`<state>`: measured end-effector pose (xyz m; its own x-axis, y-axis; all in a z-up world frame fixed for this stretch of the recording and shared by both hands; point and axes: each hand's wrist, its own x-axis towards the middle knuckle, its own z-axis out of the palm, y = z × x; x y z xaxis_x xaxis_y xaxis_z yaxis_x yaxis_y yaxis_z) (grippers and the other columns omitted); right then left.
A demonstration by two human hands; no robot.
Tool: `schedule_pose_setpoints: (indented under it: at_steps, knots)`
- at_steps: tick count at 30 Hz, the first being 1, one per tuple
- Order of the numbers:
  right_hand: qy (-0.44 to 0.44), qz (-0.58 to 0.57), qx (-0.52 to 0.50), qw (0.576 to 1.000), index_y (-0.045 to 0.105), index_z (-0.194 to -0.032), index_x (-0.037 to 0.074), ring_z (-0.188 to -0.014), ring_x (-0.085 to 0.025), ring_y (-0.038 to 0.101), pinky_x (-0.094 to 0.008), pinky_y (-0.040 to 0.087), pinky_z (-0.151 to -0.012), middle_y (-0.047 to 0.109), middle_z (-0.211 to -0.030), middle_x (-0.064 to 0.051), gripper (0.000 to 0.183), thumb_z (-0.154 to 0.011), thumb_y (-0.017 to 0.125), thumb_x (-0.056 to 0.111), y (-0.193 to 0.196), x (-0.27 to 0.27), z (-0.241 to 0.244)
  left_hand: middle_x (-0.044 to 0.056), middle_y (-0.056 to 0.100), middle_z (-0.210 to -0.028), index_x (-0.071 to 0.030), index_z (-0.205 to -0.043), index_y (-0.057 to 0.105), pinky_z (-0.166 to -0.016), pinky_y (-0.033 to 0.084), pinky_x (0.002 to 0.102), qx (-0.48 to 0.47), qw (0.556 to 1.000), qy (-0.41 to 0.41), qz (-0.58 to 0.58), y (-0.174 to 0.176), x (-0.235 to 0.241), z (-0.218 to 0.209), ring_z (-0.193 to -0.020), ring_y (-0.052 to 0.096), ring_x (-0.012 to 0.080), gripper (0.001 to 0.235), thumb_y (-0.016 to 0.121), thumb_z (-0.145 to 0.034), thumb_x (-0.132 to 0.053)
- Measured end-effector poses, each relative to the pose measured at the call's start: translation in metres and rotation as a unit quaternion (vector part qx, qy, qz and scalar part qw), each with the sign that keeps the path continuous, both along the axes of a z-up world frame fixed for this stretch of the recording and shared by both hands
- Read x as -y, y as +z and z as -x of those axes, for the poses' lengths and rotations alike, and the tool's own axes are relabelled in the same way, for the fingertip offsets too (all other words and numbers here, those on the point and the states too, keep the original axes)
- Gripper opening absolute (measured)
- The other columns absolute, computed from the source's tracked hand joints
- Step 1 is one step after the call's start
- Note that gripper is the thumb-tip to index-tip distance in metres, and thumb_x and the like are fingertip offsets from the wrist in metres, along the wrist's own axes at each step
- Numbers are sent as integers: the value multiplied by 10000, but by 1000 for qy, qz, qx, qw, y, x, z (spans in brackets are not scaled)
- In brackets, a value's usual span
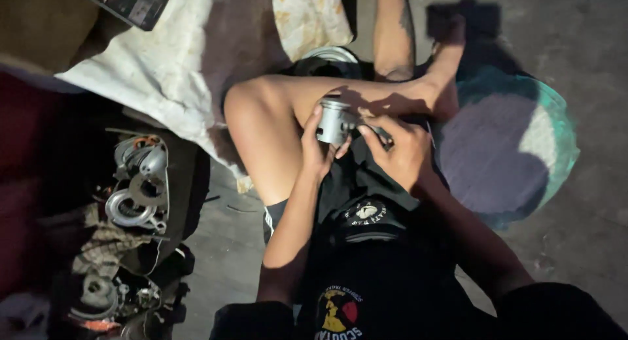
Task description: Servicing a motorcycle piston by manipulating small components with a pick tool
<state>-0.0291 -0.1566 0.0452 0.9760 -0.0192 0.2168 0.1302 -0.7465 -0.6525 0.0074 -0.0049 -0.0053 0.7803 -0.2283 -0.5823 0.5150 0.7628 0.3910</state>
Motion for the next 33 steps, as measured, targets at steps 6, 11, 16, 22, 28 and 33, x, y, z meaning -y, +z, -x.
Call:
schedule_pose_setpoints:
  at_steps: [6,11,16,22,28,33]
  knots:
    - [47,-18,-26,998,770,-953,174,-774,-356,748,-465,589,-651,760,-789,-69,68,-946,797,236,0,4,2,220,612,-886,-72,-1277,542,-205,354,289,135,991,11,0,-9,-2,4,-520,614,309,473,600,-996,-447]
    - [48,-27,-23,998,793,-981,184,-803,-351,755,-445,591,-701,775,-828,-73,53,-935,802,210,9,-2,9,231,601,-910,-106,-1365,563,-202,361,290,161,985,55,-18,-49,3,4,-402,461,243,492,586,-1007,-442]
    - [53,-44,-33,997,811,-1033,154,-797,-324,756,-382,592,-701,767,-821,-85,82,-959,820,188,-6,12,4,229,628,-1259,-79,-1376,600,-198,389,246,180,975,28,-125,-12,0,4,-417,548,195,516,555,-969,-392]
    - [100,-55,-63,992,782,-977,107,-774,-400,739,-475,584,-678,771,-809,-124,57,-922,792,121,10,7,12,148,674,-1297,-112,-1314,696,-980,531,364,259,926,31,-274,2,-2,8,-1126,608,207,456,519,-1000,-391]
    - [100,-33,-45,993,803,-962,142,-770,-352,752,-429,592,-657,775,-817,-99,48,-915,814,137,-2,4,20,156,661,-1341,-80,-1345,673,-1084,457,371,309,900,22,-308,-42,-2,8,-1232,589,226,456,478,-1022,-337]
    - [79,-43,-46,995,788,-990,140,-791,-347,752,-436,588,-679,776,-837,-93,47,-945,800,149,2,3,22,196,649,-1153,-75,-1325,651,-200,427,257,249,954,51,-160,-29,1,8,-434,582,210,418,546,-1028,-350]
